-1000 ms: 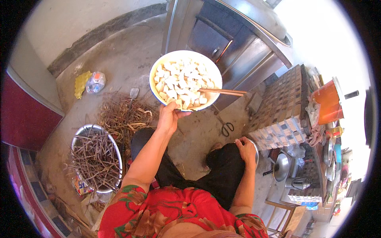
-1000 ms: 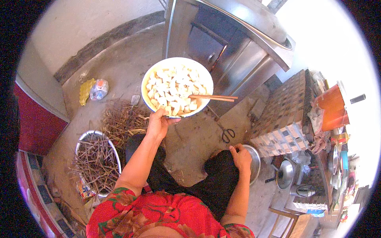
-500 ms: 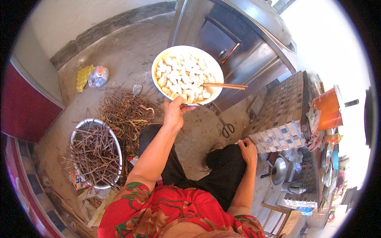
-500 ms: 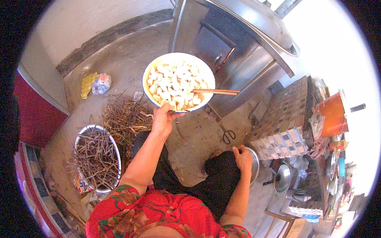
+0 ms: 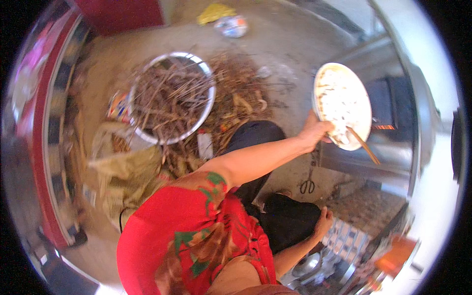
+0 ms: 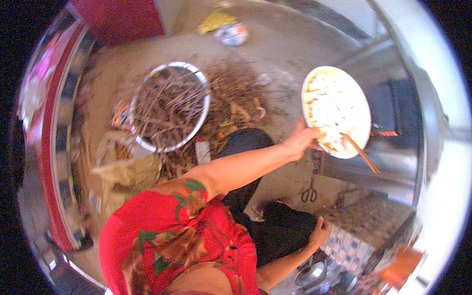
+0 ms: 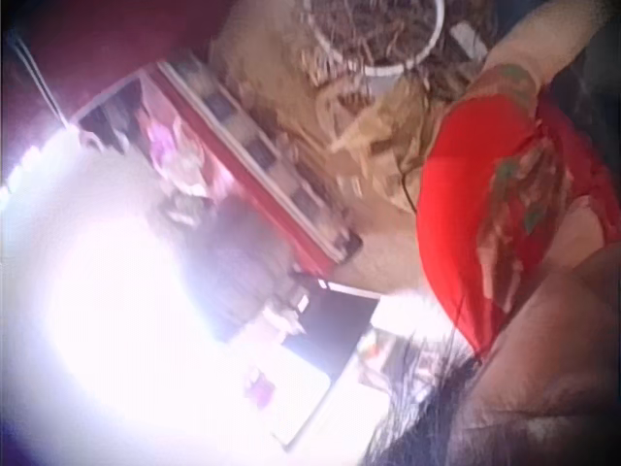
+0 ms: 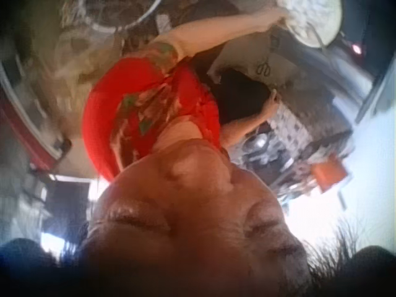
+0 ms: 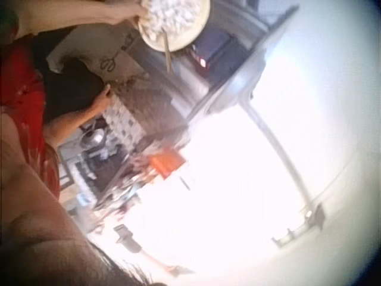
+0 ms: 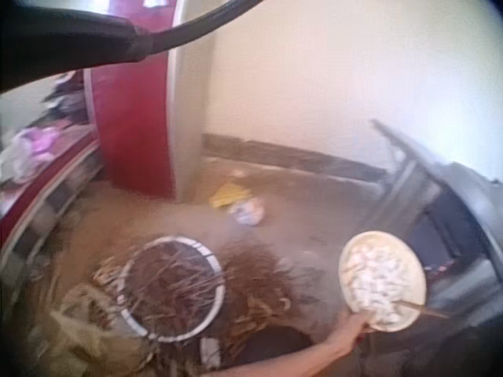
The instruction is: The person tends a wood-burning stove by adding small sticks to the fire. Then the person picks up a bowl of cubed white food and uses chopsticks to stir the contents before placing the bowl on the floor.
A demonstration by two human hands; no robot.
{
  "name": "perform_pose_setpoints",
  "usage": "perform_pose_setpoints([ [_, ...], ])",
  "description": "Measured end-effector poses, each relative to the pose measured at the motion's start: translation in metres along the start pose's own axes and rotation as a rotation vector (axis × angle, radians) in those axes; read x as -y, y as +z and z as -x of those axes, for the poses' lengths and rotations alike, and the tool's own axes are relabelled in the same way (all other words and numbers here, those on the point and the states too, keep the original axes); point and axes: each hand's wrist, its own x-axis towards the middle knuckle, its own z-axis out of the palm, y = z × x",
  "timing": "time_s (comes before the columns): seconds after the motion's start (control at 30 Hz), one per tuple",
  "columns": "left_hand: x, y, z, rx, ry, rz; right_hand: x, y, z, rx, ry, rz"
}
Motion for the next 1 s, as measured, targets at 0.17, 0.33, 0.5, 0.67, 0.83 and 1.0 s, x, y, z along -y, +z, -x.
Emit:
perform_pose_setpoints([
  [0.17,-0.026,-0.020,0.008,-0.046,0.159,-0.047,-0.007,0.000,-0.008,0.136,0.012,-0.012],
  [0.33,-0.079,-0.073,0.014,-0.076,0.192,-0.077,-0.020,-0.004,-0.026,0.100,-0.075,-0.004],
  [0.5,-0.136,-0.176,0.078,-0.190,0.185,-0.092,-0.029,-0.012,-0.020,0.117,-0.017,-0.072],
  [0.67,-0.157,-0.272,0.161,-0.548,0.150,-0.094,-0.031,-0.014,-0.016,0.133,0.034,0.028],
  [0.83,-0.151,-0.336,0.202,-0.620,0.124,-0.063,-0.030,-0.018,-0.016,0.176,0.048,0.062],
  [1.0,-0.147,-0.353,0.206,-0.703,0.123,0.073,-0.019,-0.013,-0.014,0.076,-0.031,0.057],
])
